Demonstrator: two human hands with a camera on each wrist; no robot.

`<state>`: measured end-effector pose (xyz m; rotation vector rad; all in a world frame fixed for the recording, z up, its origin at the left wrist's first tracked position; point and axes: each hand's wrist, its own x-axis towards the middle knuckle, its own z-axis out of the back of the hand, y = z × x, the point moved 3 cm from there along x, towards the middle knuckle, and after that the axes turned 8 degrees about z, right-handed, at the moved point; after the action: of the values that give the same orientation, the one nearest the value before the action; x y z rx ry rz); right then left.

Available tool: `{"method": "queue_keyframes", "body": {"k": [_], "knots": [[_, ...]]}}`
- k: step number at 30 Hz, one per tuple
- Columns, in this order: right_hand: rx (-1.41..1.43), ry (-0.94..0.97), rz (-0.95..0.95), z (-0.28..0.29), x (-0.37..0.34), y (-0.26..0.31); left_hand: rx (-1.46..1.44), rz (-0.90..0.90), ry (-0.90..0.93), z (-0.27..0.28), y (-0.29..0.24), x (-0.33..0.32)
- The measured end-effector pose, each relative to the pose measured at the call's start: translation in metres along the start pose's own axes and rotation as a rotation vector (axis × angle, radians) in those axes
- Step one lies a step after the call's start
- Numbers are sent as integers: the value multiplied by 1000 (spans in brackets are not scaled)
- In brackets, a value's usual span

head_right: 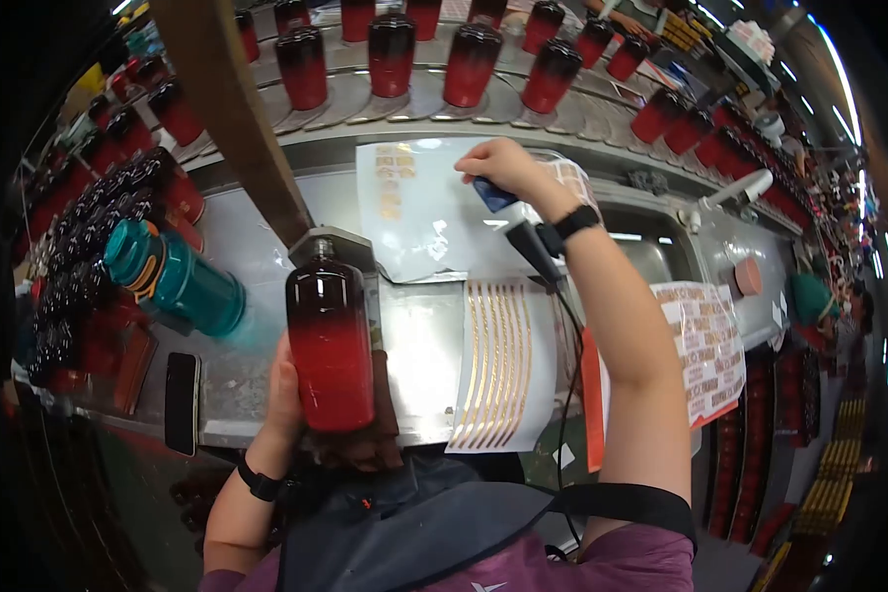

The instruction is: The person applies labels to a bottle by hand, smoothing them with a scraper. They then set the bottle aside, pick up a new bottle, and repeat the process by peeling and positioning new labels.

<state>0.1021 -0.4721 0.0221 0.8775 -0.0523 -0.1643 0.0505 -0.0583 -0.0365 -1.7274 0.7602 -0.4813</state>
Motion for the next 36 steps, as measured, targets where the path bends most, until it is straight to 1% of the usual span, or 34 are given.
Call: {"method": "queue_keyframes", "body": {"k": [2, 4, 5, 7, 8, 10, 12, 13, 14, 17, 18, 20, 21, 22, 24, 25, 29, 31, 32, 34, 36], "knots": [[-100, -21, 130, -17, 51, -10, -11, 6, -1, 3, 3, 3], [-416, -71, 152, -30, 81, 3, 4, 19, 19, 8, 11, 6], [-421, -60, 162, -38, 93, 7, -8, 23, 42, 14, 19, 7], [-582, -110, 123, -47, 111, 8, -31, -1, 46, 7, 8, 7], [-585, -103, 127, -50, 116, 7, -47, -19, 59, 6, 4, 7], [-723, -81, 178, -54, 115, 17, -52, -29, 74, 8, 4, 8], [-696, -67, 210, -56, 107, 22, -23, -2, -6, 5, 2, 7], [-666, -58, 245, -56, 104, 25, -26, -1, -5, 6, 4, 8], [-668, -55, 241, -56, 102, 27, -4, -20, -9, 7, 5, 8], [-611, 143, 479, -61, 100, 34, -9, -45, 5, 4, 5, 9], [-610, 141, 476, -60, 101, 36, -34, -54, 18, 3, 4, 9], [-677, 282, 520, -64, 107, 45, -27, -51, 37, 6, 7, 9], [-848, 366, 552, -66, 106, 54, -22, -48, 52, 8, 8, 9], [-847, 362, 557, -68, 107, 61, -17, -50, 50, 8, 9, 9], [-1064, 433, 539, -74, 111, 69, 15, -67, 14, 9, 9, 9], [-1131, 436, 587, -77, 112, 71, 22, -68, 16, 9, 9, 8], [-1152, 453, 561, -85, 122, 74, 26, -36, 7, 9, 9, 7], [-1129, 425, 662, -89, 130, 71, 27, -35, -2, 9, 8, 8], [-1125, 420, 655, -91, 133, 68, 17, -22, 6, 9, 8, 9], [-1072, 379, 475, -89, 137, 75, 5, -8, 16, 8, 8, 9], [-1053, 413, 507, -87, 139, 81, -14, 14, 13, 8, 8, 9]]}}
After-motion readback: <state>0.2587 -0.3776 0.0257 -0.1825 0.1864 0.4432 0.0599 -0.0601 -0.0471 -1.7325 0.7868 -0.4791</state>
